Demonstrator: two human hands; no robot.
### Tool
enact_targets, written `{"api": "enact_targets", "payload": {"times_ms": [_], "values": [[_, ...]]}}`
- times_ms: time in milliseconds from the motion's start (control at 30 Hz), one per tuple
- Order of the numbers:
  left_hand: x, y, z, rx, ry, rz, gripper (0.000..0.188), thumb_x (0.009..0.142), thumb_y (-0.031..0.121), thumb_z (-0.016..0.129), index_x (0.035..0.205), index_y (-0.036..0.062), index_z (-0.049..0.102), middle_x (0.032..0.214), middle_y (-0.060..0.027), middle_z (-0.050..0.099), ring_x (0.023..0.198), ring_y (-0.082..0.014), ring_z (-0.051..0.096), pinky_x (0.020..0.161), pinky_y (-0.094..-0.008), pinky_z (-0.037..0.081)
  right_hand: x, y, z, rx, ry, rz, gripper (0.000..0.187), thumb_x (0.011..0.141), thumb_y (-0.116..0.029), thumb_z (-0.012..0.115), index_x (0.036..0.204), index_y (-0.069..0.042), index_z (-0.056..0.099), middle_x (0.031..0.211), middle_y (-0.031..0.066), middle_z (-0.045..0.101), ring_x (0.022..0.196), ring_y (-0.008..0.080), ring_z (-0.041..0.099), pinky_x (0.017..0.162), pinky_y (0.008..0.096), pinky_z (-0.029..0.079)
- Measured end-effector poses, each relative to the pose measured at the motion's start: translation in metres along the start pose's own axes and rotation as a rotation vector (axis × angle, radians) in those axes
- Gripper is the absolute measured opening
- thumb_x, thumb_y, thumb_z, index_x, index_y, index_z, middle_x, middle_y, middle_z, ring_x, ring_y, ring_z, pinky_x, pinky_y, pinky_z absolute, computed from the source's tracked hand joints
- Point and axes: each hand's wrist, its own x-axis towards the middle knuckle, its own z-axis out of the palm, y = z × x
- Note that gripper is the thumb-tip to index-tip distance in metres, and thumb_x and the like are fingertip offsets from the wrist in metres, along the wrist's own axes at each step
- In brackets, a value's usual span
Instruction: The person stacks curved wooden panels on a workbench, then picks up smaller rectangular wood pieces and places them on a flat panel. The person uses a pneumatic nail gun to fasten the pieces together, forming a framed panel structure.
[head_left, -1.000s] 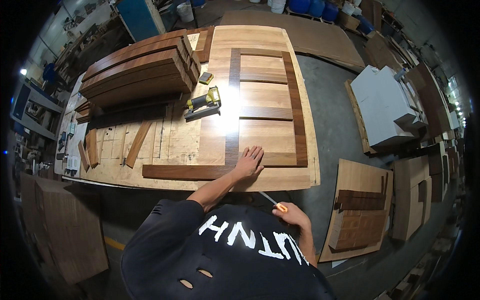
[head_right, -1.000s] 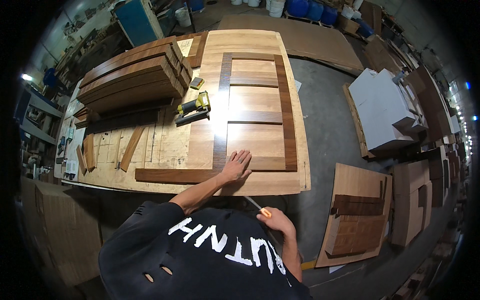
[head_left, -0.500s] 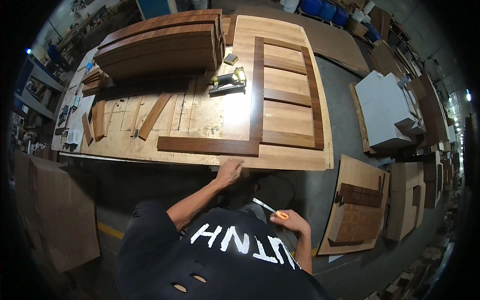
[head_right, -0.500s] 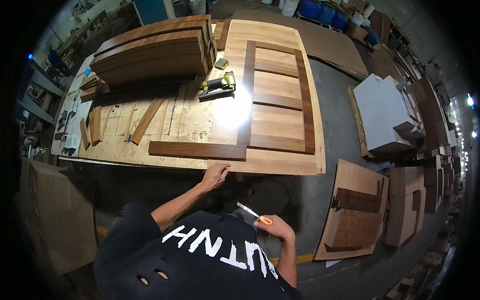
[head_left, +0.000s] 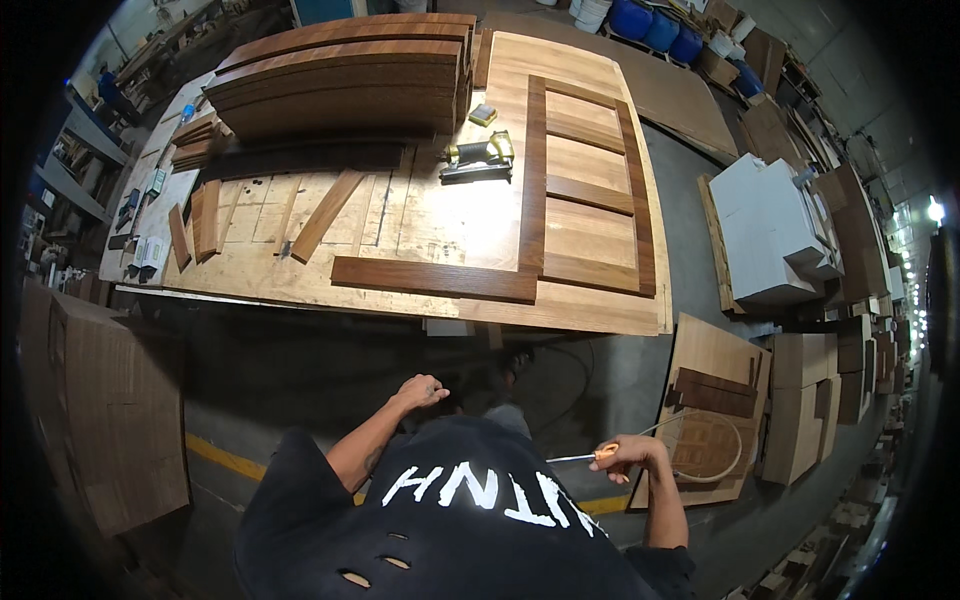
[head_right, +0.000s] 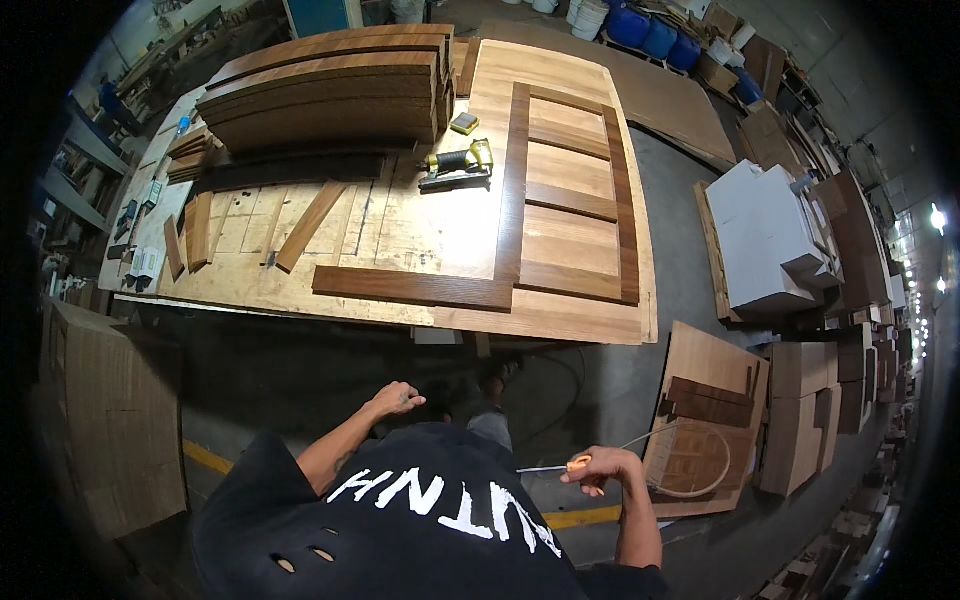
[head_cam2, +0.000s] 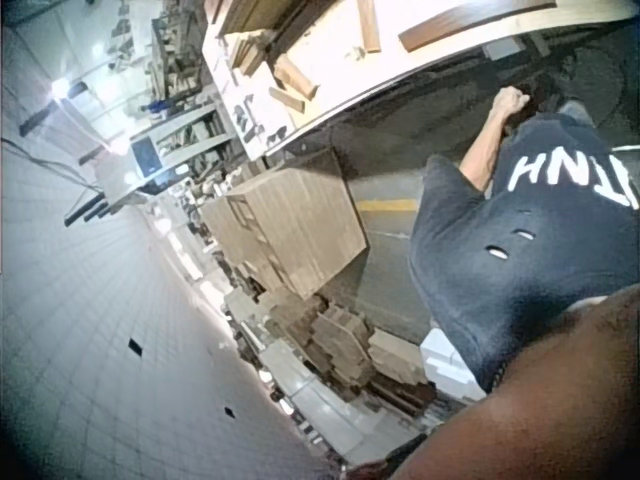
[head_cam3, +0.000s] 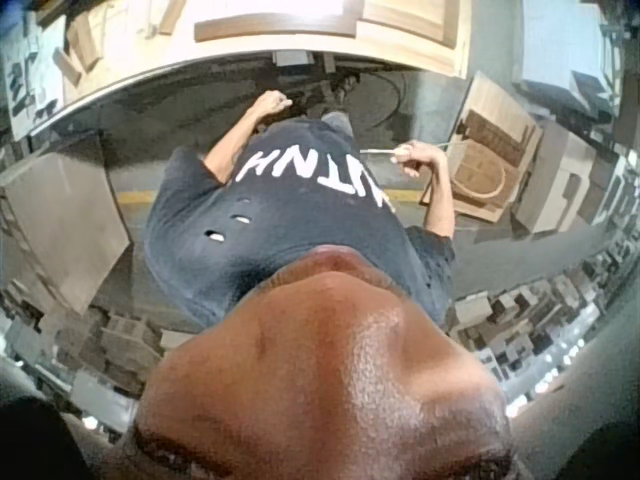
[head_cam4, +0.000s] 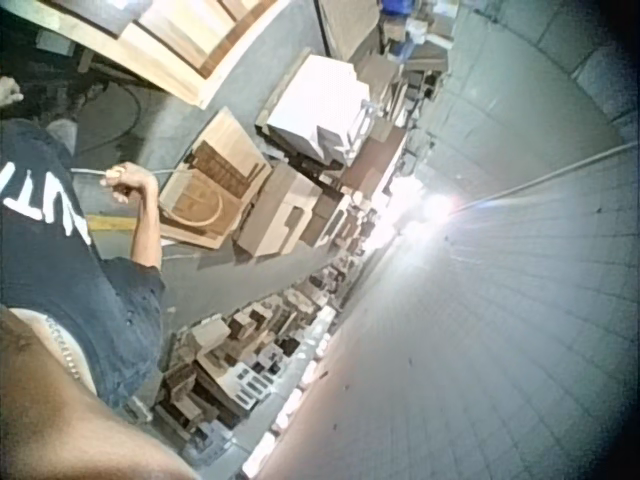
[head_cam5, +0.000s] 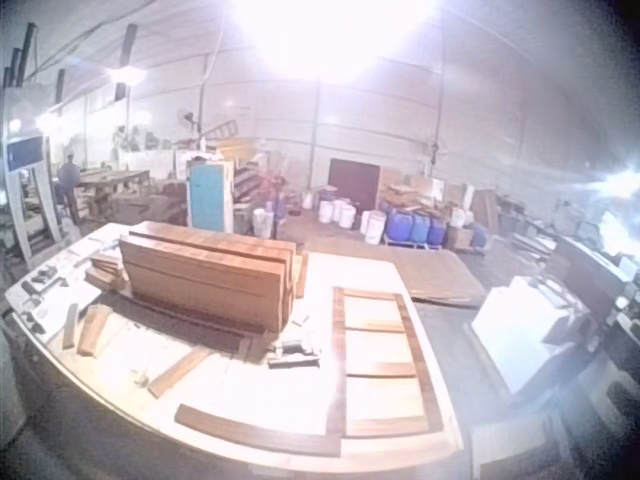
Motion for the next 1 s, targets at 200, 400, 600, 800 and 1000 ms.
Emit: {"api": "enact_targets", "payload": {"times_ms": [200,400,600,800,1000], "values": [[0.013,-0.001,-0.012,-0.062,0.065,0.111,0.042,0.089,0.036,0.062,0.113,0.0026,0.068,0.105,-0.0227,0.07,0.102,-0.0379,0.068,0.085,-0.0453,0.052,0.066,-0.027,0.004,-0.38,0.255,0.066,0.039,0.085,-0.039,0.077,0.071,-0.003,0.07,0.059,0.0114,0.065,0.048,0.0181,0.06,0.046,0.0328,0.045],[0.01,0.009,0.002,0.005,-0.134,0.025,0.048,0.091,0.039,0.062,0.122,0.0033,0.066,0.12,-0.0221,0.067,0.114,-0.0379,0.063,0.095,-0.0438,0.049,0.072,-0.051,0.034,-0.305,0.225,0.093,0.033,0.084,-0.034,0.078,0.075,-0.004,0.066,0.064,0.009,0.064,0.045,0.017,0.056,0.043,0.034,0.04],[-0.007,-0.007,0.003,-0.041,-0.104,-0.06,0.054,0.094,0.044,0.06,0.128,0.0032,0.063,0.125,-0.0226,0.066,0.118,-0.0392,0.061,0.1,-0.044,0.049,0.097,0.014,0.05,-0.338,0.379,0.195,0.04,0.082,-0.043,0.08,0.081,-0.005,0.067,0.071,0.011,0.066,0.049,0.0189,0.059,0.048,0.0343,0.046],[-0.005,-0.02,0.006,0.006,-0.116,-0.062,0.054,0.094,0.044,0.062,0.128,0.0018,0.063,0.125,-0.0234,0.065,0.118,-0.0386,0.061,0.1,-0.0437,0.049,0.095,0.029,0.074,-0.3,0.28,0.229,0.045,0.078,-0.042,0.082,0.078,0.0,0.069,0.065,0.0104,0.066,0.058,0.0212,0.062,0.054,0.0389,0.047],[0.001,-0.003,0.006,0.031,-0.103,0.015,0.055,0.094,0.044,0.061,0.127,0.0005,0.063,0.123,-0.023,0.066,0.117,-0.038,0.063,0.098,-0.0437,0.05,0.132,0.04,0.071,-0.208,0.307,0.164,0.047,0.076,-0.043,0.085,0.07,-0.002,0.063,0.061,0.0095,0.061,0.053,0.0203,0.057,0.05,0.0385,0.042]]}}
